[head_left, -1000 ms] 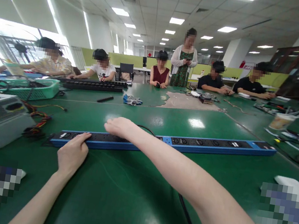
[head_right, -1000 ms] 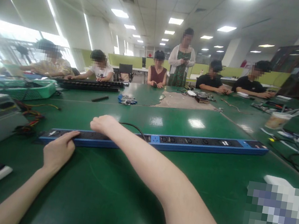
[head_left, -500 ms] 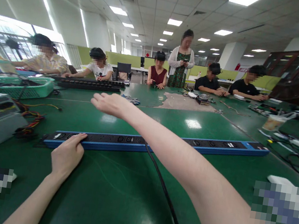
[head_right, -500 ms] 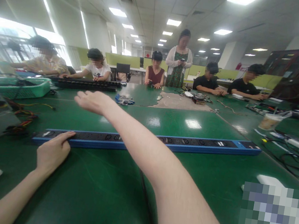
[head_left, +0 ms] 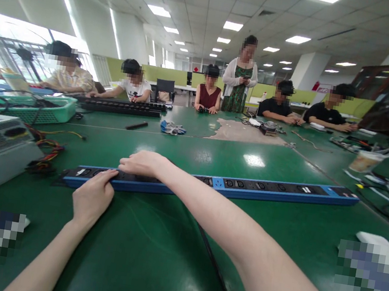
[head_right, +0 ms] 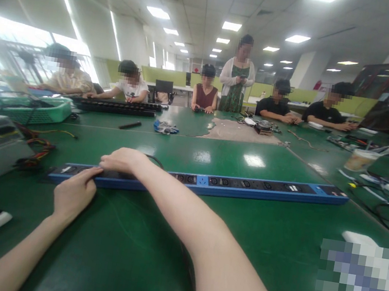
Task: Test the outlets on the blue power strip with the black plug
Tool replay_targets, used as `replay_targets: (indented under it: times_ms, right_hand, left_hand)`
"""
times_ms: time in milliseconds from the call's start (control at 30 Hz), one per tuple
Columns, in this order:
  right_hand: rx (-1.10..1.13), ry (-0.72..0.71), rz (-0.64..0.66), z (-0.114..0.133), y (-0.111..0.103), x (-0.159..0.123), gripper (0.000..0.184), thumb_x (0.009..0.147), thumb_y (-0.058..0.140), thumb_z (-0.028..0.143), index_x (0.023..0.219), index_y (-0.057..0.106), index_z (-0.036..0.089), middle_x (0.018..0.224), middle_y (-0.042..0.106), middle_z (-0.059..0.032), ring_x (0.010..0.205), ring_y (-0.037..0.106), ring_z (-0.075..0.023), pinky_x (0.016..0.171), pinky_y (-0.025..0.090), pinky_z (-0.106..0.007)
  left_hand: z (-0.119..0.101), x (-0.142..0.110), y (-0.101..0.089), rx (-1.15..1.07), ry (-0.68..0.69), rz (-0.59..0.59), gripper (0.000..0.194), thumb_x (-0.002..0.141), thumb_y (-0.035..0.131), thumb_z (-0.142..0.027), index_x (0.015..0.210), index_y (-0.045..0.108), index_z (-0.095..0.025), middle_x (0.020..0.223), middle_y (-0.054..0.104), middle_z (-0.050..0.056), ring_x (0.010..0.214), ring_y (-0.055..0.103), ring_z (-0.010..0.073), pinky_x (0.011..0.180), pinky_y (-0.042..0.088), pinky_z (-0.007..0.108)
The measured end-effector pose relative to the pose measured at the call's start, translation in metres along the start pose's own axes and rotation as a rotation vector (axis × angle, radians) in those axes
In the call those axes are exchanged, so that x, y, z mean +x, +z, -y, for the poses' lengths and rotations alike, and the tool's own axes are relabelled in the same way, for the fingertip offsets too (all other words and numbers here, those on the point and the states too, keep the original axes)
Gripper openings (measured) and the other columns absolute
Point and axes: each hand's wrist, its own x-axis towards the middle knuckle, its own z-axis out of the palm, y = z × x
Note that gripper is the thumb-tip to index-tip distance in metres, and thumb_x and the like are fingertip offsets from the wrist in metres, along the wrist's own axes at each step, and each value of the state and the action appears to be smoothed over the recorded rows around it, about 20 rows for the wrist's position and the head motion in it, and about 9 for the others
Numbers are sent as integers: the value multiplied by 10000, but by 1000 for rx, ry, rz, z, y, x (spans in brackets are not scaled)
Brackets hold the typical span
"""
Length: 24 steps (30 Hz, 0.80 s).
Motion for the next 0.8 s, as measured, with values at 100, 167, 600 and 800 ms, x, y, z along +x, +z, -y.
replay_targets:
  times_ms: [100, 167, 600, 800]
  right_hand:
    - [-11, -38, 14, -2, 2, 4, 266, 1060, 394, 200, 1225, 600, 166, 1211, 644, -102, 1069, 684, -188, 769, 554, -289]
    - [-27, -80, 24, -3, 3, 6, 283, 1062, 374, 182, 1238, 595, 169, 1226, 640, -104, 1079, 677, -180, 777, 549, -288]
    - [-82, -146, 26, -6, 3, 8, 294, 1059, 359, 183, 1244, 587, 184, 1212, 657, -87, 1026, 683, -183, 751, 546, -298]
    - [-4, -121, 47, -1, -6, 8, 290, 1069, 367, 208, 1229, 606, 173, 1186, 678, -99, 1049, 682, -179, 773, 537, -290]
  left_hand:
    - [-1, 0, -1, -1, -2, 0, 414, 975, 429, -217, 1297, 683, -268, 1376, 667, 9, 1184, 661, 247, 1024, 493, 362]
    - [-1, 1, -1, 4, -3, 2, 415, 971, 432, -215, 1296, 684, -267, 1375, 667, 13, 1185, 659, 250, 1022, 494, 361]
    - [-1, 1, 0, -3, -3, -6, 429, 937, 454, -199, 1291, 686, -268, 1347, 684, 21, 1168, 666, 252, 1031, 495, 371]
    - [0, 1, 1, -6, -18, 16, 433, 930, 459, -199, 1295, 682, -271, 1365, 674, 23, 1181, 659, 267, 1031, 493, 391]
